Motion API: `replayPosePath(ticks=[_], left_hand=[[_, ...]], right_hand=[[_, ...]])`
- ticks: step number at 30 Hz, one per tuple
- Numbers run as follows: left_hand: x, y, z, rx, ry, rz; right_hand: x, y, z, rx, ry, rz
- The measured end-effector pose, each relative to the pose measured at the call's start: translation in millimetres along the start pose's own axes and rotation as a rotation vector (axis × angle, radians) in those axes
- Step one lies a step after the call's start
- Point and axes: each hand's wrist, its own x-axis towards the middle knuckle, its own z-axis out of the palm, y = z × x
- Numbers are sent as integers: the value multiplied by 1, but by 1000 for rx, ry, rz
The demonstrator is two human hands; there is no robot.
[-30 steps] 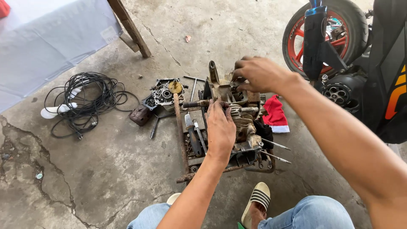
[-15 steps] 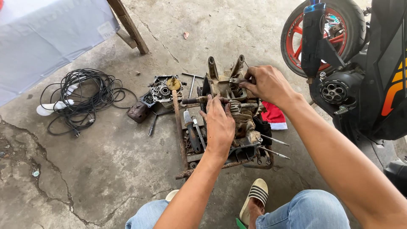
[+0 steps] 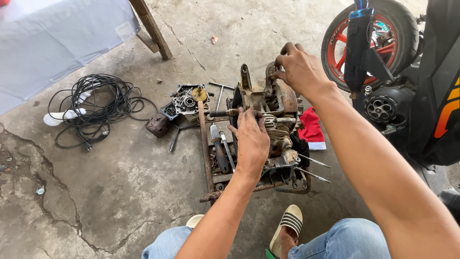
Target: Repairing a motorcycle engine by cleaning the block and adjusting internal components using a small tool
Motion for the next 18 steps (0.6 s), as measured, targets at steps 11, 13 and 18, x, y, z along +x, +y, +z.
replayPosePath(ticks=[11,13,18], left_hand=[[8,18,-20,71,-264,-197],[7,20,-21,66,-266,-199],[7,19,-16,118,-287,-192]], right_hand=[[-13,-36,-5,438,-88,467],[-11,-49,3,442,-138,543],[-1,-26,80,580,-90,712]])
